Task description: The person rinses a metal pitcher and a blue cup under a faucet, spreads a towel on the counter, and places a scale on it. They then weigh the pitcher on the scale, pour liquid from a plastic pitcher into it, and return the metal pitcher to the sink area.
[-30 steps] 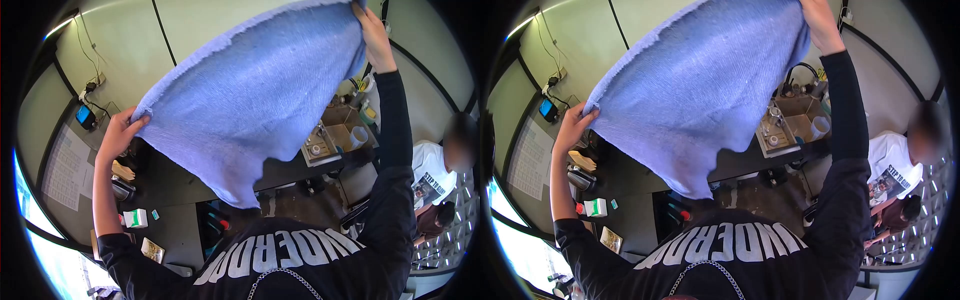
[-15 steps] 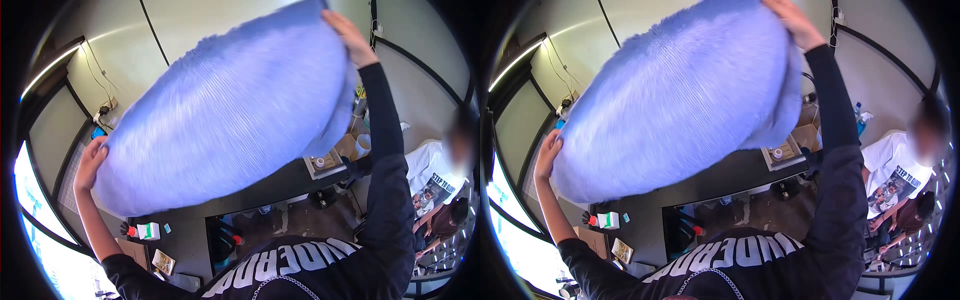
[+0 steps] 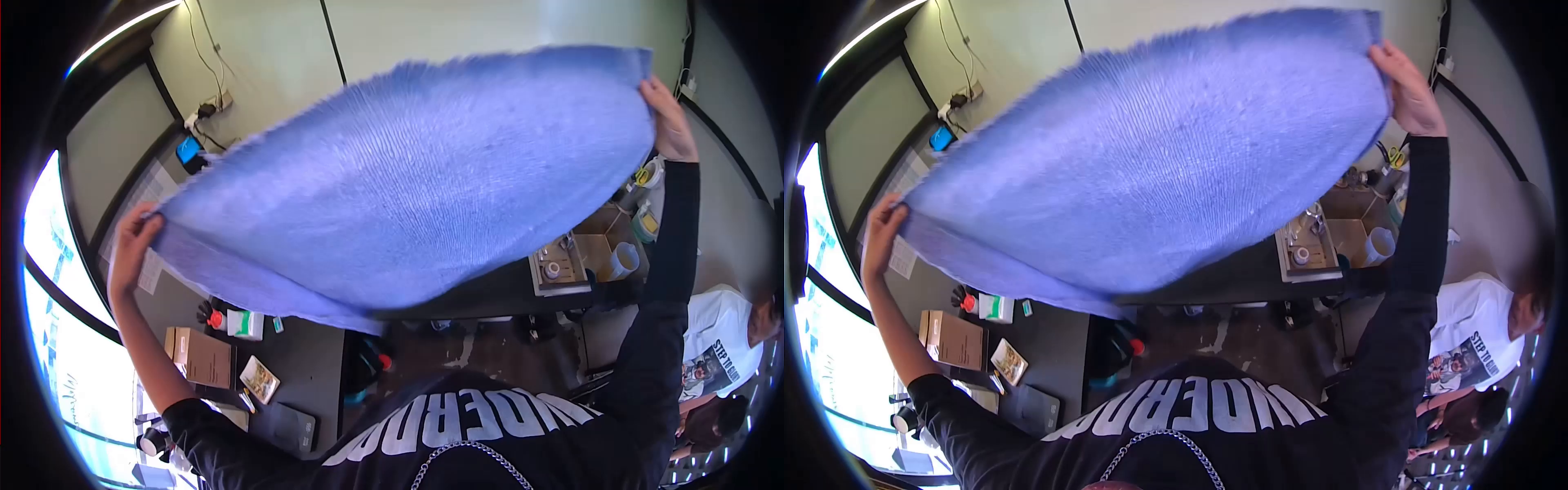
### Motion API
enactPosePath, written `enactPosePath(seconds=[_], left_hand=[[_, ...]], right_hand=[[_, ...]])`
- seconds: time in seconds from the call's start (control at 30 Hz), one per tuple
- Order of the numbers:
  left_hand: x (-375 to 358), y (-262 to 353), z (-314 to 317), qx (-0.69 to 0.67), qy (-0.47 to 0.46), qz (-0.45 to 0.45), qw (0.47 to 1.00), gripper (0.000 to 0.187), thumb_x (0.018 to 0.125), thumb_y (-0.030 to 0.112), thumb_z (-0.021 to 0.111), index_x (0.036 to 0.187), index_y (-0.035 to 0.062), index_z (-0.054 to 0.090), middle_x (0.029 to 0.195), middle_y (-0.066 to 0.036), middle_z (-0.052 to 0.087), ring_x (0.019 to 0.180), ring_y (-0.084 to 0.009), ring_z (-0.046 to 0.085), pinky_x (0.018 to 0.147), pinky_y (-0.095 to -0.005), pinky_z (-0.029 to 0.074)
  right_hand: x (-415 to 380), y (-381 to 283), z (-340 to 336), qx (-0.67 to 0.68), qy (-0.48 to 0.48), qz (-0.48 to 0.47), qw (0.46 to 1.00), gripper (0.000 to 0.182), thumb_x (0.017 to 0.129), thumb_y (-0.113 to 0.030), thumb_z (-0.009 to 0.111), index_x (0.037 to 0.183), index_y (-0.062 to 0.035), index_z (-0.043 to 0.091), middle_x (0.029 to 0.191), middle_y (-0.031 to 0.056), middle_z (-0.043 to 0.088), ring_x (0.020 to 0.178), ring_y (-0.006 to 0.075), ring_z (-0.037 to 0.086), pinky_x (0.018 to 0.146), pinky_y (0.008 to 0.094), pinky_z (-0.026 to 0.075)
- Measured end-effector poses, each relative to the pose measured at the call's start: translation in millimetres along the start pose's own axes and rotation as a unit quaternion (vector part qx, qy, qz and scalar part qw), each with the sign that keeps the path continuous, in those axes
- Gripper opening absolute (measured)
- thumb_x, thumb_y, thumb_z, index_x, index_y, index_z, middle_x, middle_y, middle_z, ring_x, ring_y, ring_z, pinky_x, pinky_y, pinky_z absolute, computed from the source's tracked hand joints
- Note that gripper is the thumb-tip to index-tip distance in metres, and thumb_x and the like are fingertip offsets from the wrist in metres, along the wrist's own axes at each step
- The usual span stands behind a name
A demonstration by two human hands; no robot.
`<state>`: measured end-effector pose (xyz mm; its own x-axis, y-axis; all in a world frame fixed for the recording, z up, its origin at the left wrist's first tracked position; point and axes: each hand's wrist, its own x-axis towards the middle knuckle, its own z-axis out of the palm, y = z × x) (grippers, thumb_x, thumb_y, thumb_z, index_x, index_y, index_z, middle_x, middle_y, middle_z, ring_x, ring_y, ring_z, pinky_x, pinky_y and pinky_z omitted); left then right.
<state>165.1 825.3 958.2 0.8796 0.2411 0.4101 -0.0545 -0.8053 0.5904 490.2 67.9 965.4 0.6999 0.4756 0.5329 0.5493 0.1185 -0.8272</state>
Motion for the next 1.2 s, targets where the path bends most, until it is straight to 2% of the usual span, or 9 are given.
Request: enactPosePath(seconds=[0.1,0.4,0.47,0.57,0.67,0.83,1.03,1.13,1.2], left_hand=[[6.6,9.0,-9.9,-0.051,0.081,-0.003,0.995,0.025,0.099,0.025,0.066,0.113,0.0049,0.068,0.093,0.004,0.064,0.088,-0.0057,0.056,0.084,-0.0225,0.043],[151.6,-94.1,63.4,0.145,-0.006,0.072,0.987,0.034,0.097,0.028,0.068,0.111,-0.0022,0.069,0.090,-0.001,0.067,0.085,-0.0092,0.058,0.079,-0.0246,0.046],[174.2,-114.1,90.0,0.150,0.008,0.072,0.986,0.033,0.097,0.028,0.069,0.111,-0.0019,0.069,0.089,-0.002,0.068,0.085,-0.0089,0.058,0.079,-0.0249,0.046],[202.1,-145.0,124.4,0.145,0.025,0.083,0.986,0.034,0.096,0.028,0.070,0.113,-0.0009,0.069,0.089,-0.005,0.070,0.085,-0.0079,0.058,0.081,-0.0251,0.048],[211.0,-172.1,154.6,0.108,0.067,0.068,0.990,0.035,0.096,0.027,0.070,0.116,-0.0013,0.069,0.091,-0.007,0.071,0.084,-0.0085,0.060,0.081,-0.0245,0.049],[138.9,-215.2,196.6,0.084,0.060,0.045,0.994,0.030,0.097,0.023,0.068,0.116,-0.0009,0.069,0.095,-0.007,0.071,0.090,-0.0133,0.064,0.082,-0.0274,0.050],[-19.4,-234.3,249.0,0.054,-0.100,0.028,0.993,0.017,0.090,0.005,0.067,0.106,-0.0012,0.070,0.100,-0.014,0.070,0.089,-0.0228,0.067,0.082,-0.0342,0.052],[-79.6,-261.7,295.0,0.061,-0.159,0.003,0.985,0.018,0.087,0.000,0.065,0.104,-0.0016,0.071,0.101,-0.017,0.070,0.096,-0.0314,0.068,0.089,-0.0384,0.052],[-112.0,-290.4,325.1,0.087,-0.213,0.007,0.973,0.020,0.086,-0.002,0.064,0.105,-0.0015,0.071,0.107,-0.018,0.068,0.103,-0.0353,0.066,0.093,-0.0411,0.051]], right_hand=[[1.8,2.8,8.6,-0.002,0.017,0.012,1.000,0.051,0.104,-0.033,0.056,0.145,-0.0045,0.046,0.126,0.0013,0.062,0.115,0.0089,0.060,0.098,0.0261,0.048],[68.6,147.9,68.7,-0.179,-0.024,0.167,0.969,0.051,0.102,-0.045,0.057,0.138,-0.0091,0.054,0.116,-0.0009,0.063,0.103,0.0096,0.060,0.085,0.0276,0.050],[76.5,181.4,79.2,-0.318,0.020,0.171,0.932,0.039,0.100,-0.040,0.060,0.121,-0.0076,0.064,0.105,-0.0013,0.067,0.099,0.0099,0.061,0.084,0.0299,0.050],[73.7,219.4,92.9,-0.314,0.093,0.106,0.939,0.033,0.101,-0.036,0.061,0.113,-0.0054,0.066,0.100,-0.0013,0.068,0.096,0.0102,0.063,0.079,0.0284,0.051],[64.0,238.5,91.7,-0.323,0.096,0.203,0.919,0.029,0.101,-0.030,0.061,0.114,-0.0038,0.065,0.102,0.0009,0.069,0.095,0.0109,0.065,0.076,0.0272,0.053],[-29.3,276.3,148.4,-0.094,0.149,0.180,0.968,0.022,0.101,-0.019,0.059,0.114,-0.0020,0.063,0.105,0.0078,0.070,0.097,0.0128,0.069,0.081,0.0288,0.056],[-197.7,330.9,232.9,-0.266,0.049,0.152,0.951,0.042,0.083,0.008,0.056,0.122,-0.0041,0.064,0.129,0.0126,0.063,0.125,0.0269,0.059,0.100,0.0334,0.048],[-243.1,372.3,261.1,-0.208,0.068,0.271,0.937,0.055,0.081,0.011,0.053,0.131,-0.0091,0.062,0.140,0.0145,0.057,0.130,0.0291,0.056,0.100,0.0334,0.049],[-254.9,401.4,268.7,-0.153,0.130,0.341,0.918,0.048,0.088,0.005,0.053,0.133,-0.0080,0.060,0.138,0.0171,0.057,0.120,0.0293,0.062,0.095,0.0353,0.052]])
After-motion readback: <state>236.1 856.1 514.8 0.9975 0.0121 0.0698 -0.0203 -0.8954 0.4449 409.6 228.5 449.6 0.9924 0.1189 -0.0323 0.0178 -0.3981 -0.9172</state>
